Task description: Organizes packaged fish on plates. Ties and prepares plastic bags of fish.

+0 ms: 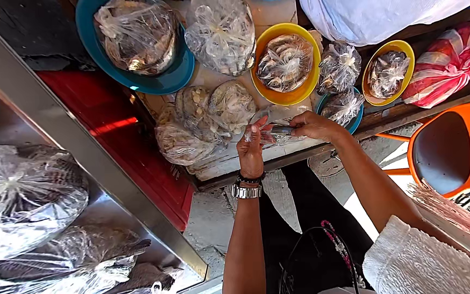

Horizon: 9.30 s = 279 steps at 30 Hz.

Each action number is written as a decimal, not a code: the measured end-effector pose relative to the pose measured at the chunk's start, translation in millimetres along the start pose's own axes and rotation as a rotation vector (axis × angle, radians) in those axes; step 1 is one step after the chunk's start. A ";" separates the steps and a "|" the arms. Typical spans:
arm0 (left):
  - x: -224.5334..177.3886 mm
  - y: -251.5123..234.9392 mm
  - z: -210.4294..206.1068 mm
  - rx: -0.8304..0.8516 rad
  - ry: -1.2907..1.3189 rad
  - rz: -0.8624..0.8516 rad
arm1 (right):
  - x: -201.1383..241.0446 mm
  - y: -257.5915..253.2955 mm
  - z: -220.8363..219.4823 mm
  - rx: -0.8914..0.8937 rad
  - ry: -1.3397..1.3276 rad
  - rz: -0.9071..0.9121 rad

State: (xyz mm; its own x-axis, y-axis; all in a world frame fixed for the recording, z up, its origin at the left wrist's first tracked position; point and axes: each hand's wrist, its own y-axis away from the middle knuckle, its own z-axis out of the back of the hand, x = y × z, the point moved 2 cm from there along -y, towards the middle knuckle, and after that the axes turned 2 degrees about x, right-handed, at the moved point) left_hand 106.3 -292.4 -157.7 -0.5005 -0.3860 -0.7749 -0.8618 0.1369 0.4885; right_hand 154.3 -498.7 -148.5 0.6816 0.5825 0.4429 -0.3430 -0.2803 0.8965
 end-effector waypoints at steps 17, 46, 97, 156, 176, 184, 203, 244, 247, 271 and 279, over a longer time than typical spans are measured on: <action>-2.8 -19.5 -3.3 0.005 -0.121 -0.046 | 6.2 -45.6 -14.0 -0.445 0.364 0.089; -10.8 15.2 3.1 -0.161 -0.670 -0.112 | -8.1 10.7 -28.4 -0.420 0.708 0.038; -39.1 8.4 -17.5 -0.082 -0.969 -0.197 | 10.9 -35.9 -30.9 -0.329 0.679 -0.183; -5.8 18.3 -1.8 -0.084 -0.426 -0.029 | -2.8 -50.9 -68.3 -0.266 0.713 -0.232; -7.9 3.7 2.7 -0.076 -0.532 -0.017 | -4.2 -64.2 -59.4 -0.063 0.664 -0.286; -32.3 1.8 -7.2 -0.010 -0.486 -0.135 | 5.2 -24.3 -25.8 -0.186 0.609 -0.186; -37.4 -3.2 -5.2 -0.010 -0.551 -0.139 | 21.0 -28.9 -24.0 -0.256 0.580 -0.230; -35.6 -6.4 -11.1 -0.094 -0.367 -0.153 | 20.1 15.1 -20.6 -0.265 0.686 -0.125; -33.6 -8.5 -13.4 -0.090 -0.334 -0.199 | 10.5 27.7 -16.2 -0.411 0.657 0.040; -6.9 -10.5 2.9 -0.047 -0.566 -0.095 | 3.6 -55.1 -40.8 -0.160 0.899 -0.150; -17.2 -7.9 1.7 -0.075 -0.535 -0.107 | 8.4 -39.4 -23.6 -0.229 0.823 -0.143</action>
State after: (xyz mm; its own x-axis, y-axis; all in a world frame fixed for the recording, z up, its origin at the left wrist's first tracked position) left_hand 121.6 -285.3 -148.9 -0.3997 0.1258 -0.9080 -0.9116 0.0491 0.4081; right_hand 158.3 -464.8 -180.4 0.0743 0.9923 0.0995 -0.4719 -0.0529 0.8800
